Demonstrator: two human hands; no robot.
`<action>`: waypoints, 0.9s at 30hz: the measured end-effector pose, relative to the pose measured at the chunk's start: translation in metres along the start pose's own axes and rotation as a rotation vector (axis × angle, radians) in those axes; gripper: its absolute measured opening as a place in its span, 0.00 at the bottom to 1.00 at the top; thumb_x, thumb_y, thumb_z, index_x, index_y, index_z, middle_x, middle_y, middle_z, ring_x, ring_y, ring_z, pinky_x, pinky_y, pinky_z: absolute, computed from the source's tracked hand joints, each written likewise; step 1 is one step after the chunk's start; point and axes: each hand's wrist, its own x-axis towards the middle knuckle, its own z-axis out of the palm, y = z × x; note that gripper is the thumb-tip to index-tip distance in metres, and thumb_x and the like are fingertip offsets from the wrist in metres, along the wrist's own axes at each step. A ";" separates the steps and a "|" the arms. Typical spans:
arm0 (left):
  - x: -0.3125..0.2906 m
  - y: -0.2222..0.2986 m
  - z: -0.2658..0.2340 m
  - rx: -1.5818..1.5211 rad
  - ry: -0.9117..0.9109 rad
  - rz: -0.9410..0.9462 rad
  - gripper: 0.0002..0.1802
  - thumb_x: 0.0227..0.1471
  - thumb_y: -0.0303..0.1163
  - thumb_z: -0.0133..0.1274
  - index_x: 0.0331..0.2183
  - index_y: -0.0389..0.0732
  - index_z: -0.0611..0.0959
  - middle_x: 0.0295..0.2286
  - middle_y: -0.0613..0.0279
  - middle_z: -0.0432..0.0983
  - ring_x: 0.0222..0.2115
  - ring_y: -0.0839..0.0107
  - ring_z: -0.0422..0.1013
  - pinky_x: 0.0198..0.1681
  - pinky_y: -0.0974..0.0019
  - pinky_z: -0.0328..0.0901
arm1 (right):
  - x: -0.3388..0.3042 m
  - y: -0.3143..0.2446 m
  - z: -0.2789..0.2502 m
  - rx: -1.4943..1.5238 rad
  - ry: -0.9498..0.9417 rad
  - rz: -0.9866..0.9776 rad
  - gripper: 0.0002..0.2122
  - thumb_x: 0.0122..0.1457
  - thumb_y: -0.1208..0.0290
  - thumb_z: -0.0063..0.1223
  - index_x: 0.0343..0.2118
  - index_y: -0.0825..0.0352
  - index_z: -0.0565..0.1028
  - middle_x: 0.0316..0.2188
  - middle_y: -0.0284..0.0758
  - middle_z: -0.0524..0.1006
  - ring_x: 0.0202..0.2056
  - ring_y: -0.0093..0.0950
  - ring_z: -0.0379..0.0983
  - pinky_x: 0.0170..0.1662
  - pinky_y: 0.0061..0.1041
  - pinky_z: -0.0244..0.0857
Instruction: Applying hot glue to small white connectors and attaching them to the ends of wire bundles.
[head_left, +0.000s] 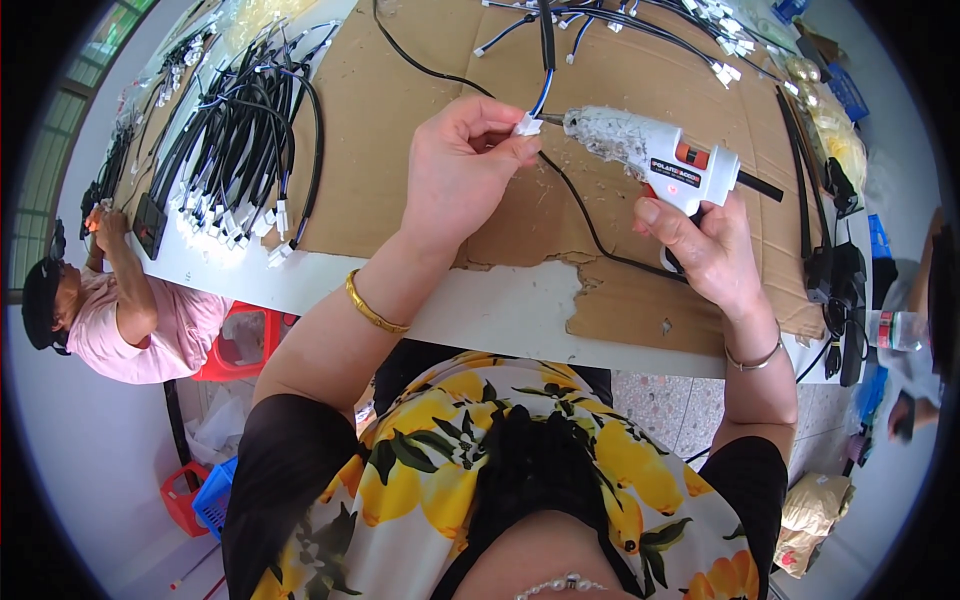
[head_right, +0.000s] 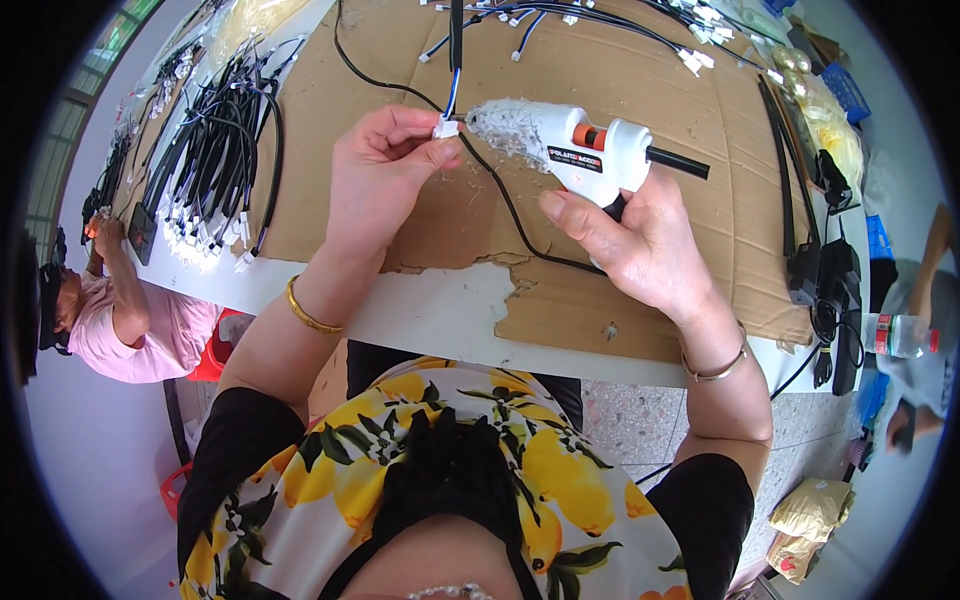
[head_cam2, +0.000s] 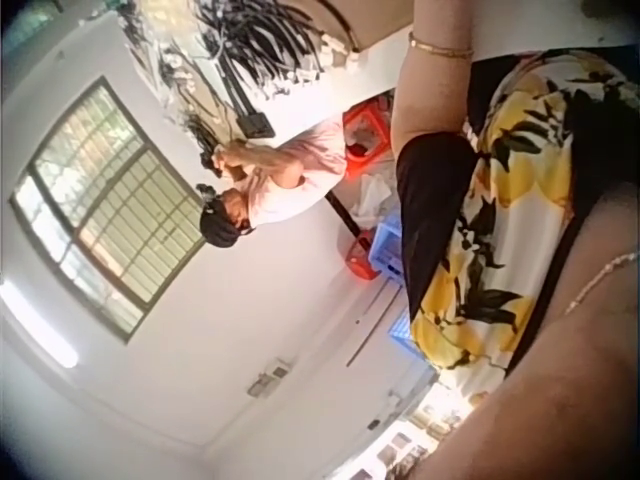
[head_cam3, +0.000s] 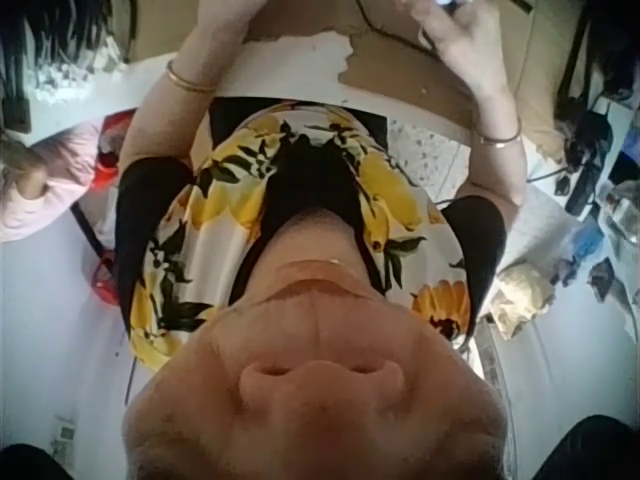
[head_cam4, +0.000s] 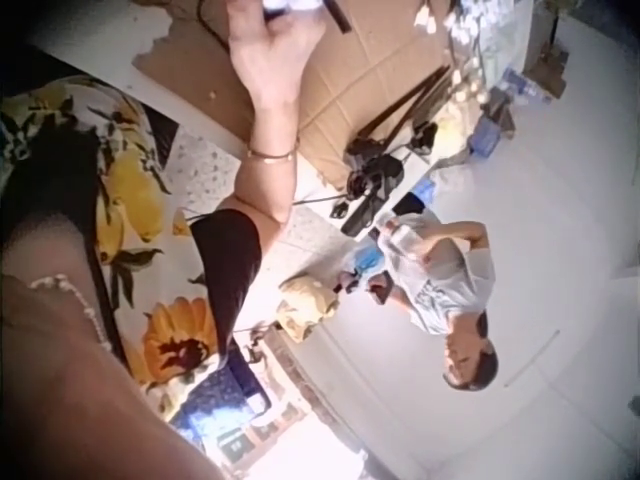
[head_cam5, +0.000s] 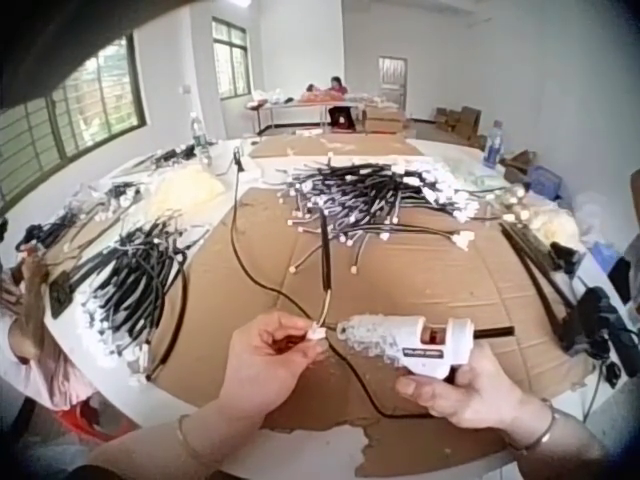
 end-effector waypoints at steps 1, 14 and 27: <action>0.000 0.000 0.000 0.001 0.001 0.000 0.07 0.43 0.14 0.50 0.29 0.31 0.74 0.28 0.56 0.75 0.27 0.74 0.72 0.32 0.73 0.69 | 0.000 0.001 0.000 0.001 -0.001 -0.001 0.07 0.51 0.72 0.51 0.30 0.68 0.70 0.22 0.30 0.73 0.26 0.17 0.67 0.29 0.16 0.60; 0.002 -0.001 -0.002 -0.076 -0.038 0.030 0.06 0.44 0.15 0.49 0.29 0.32 0.73 0.29 0.54 0.75 0.28 0.73 0.72 0.34 0.71 0.70 | 0.002 0.005 0.000 0.117 0.029 -0.083 0.07 0.50 0.71 0.51 0.29 0.69 0.70 0.19 0.30 0.71 0.23 0.18 0.66 0.27 0.17 0.60; 0.003 0.003 -0.002 -0.145 -0.075 -0.022 0.06 0.44 0.15 0.49 0.30 0.31 0.73 0.28 0.58 0.74 0.27 0.75 0.72 0.32 0.74 0.69 | 0.003 0.002 -0.001 0.165 0.026 -0.022 0.09 0.50 0.71 0.51 0.30 0.71 0.69 0.18 0.30 0.70 0.22 0.18 0.64 0.26 0.17 0.59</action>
